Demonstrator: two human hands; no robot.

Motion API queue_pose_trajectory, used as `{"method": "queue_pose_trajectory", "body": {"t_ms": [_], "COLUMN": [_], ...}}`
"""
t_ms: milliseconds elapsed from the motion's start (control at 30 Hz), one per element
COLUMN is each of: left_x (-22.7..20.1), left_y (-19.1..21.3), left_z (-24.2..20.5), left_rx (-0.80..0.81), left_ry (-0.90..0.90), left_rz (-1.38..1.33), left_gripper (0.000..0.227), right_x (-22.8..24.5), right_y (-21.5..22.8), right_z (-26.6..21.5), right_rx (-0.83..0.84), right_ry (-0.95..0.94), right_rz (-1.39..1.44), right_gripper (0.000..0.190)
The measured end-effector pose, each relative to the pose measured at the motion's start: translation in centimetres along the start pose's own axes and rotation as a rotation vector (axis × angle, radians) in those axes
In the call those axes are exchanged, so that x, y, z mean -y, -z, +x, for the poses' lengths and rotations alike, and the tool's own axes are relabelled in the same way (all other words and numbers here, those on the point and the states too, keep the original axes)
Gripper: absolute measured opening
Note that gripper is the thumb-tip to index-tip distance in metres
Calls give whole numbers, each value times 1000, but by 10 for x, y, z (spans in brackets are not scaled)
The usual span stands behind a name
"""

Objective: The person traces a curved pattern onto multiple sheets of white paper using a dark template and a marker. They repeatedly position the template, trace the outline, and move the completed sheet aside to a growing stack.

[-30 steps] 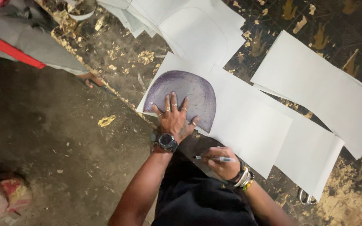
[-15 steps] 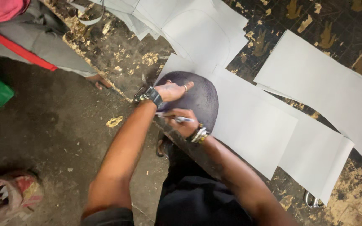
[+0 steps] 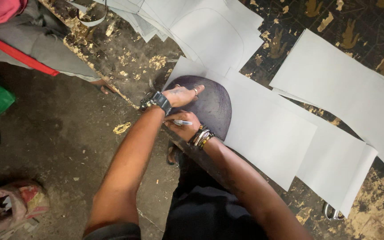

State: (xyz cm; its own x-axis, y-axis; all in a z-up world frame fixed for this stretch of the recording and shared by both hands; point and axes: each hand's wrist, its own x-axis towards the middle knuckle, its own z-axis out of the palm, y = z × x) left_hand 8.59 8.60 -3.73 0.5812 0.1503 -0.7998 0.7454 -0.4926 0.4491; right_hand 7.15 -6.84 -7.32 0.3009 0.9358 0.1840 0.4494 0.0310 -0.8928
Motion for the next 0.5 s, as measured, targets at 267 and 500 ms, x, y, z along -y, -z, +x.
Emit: {"method": "queue_pose_trajectory", "body": {"t_ms": [267, 500], "left_x": [21, 5], "left_y": [-19, -49], "left_z": [35, 5], "left_rx": [-55, -178], "left_ry": [-291, 0], "left_rz": [327, 168], "left_gripper": [76, 67], "right_x": [-6, 12], "right_y": [51, 120], "right_z": [-19, -65], "right_rx": [20, 102], "right_ry": [-168, -362], "right_rz": [-7, -213], "right_gripper": [14, 14]}}
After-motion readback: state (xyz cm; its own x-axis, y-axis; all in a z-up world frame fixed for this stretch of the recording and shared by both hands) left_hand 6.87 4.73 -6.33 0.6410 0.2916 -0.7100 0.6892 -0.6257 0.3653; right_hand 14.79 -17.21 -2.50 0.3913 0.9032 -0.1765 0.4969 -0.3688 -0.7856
